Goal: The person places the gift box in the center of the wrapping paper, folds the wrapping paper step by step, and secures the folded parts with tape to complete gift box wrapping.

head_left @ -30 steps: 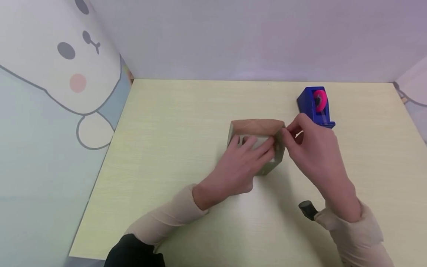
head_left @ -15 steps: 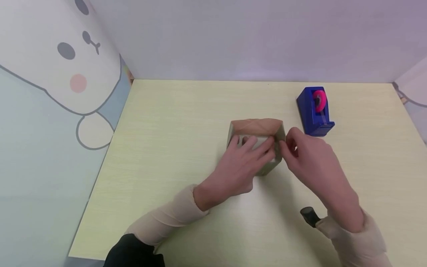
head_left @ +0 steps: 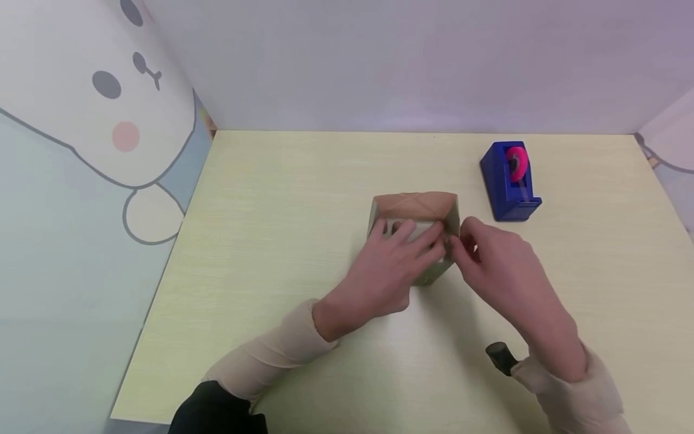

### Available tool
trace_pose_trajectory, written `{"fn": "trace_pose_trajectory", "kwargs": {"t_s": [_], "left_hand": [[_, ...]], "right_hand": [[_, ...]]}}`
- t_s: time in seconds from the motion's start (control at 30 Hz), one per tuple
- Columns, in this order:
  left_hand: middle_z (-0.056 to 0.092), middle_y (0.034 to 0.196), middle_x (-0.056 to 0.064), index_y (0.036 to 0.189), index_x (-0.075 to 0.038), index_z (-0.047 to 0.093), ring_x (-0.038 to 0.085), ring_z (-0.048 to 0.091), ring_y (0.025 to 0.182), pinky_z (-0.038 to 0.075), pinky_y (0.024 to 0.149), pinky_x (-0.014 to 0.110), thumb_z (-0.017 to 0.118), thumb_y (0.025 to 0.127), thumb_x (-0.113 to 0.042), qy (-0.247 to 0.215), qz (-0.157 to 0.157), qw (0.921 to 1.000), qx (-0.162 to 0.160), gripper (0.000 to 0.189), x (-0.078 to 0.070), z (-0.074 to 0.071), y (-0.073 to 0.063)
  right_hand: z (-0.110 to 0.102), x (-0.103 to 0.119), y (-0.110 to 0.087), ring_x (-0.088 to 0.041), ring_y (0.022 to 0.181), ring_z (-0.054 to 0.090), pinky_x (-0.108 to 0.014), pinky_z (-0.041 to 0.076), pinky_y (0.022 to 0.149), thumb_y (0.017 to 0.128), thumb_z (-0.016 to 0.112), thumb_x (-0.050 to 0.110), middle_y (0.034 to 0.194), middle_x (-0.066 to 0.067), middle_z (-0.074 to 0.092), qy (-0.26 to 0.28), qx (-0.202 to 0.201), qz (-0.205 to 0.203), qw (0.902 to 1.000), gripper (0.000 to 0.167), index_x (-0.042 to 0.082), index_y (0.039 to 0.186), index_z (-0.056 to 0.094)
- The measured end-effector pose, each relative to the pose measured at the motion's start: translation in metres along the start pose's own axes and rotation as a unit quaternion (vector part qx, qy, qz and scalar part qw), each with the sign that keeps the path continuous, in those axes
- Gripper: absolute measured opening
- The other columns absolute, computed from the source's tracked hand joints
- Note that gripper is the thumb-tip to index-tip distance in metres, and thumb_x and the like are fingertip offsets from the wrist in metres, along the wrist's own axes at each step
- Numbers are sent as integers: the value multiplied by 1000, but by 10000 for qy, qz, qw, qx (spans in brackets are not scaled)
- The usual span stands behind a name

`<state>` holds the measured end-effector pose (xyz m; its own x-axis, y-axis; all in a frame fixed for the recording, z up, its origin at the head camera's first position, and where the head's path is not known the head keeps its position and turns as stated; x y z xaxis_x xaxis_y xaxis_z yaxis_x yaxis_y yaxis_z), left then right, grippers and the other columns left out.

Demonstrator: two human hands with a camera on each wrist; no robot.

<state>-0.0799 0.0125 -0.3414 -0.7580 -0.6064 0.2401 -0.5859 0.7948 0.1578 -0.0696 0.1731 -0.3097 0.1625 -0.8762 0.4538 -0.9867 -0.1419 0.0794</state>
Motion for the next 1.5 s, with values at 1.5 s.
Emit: {"fn": "trace_pose_trajectory", "kwargs": {"t_s": [1.5], "left_hand": [[44,161,-10,149,-30,50,21,51,115,49,86,44,67,84,-26,-63,44,10000,-41,67,3,0,-2]], "right_hand": [[-7,6,14,-16,49,40,-29,29,46,104,55,19,59,-1,46,-212,-352,-45,9991,32,12,73,52]]}}
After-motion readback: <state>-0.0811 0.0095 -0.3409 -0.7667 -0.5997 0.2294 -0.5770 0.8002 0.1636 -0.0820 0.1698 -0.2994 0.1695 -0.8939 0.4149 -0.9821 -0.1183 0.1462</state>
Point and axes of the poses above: each hand's wrist, its own y-axis towards the middle knuckle, its own z-axis out of the palm, x = y × z, the point moved 4 cm from there along y, towards the middle knuckle
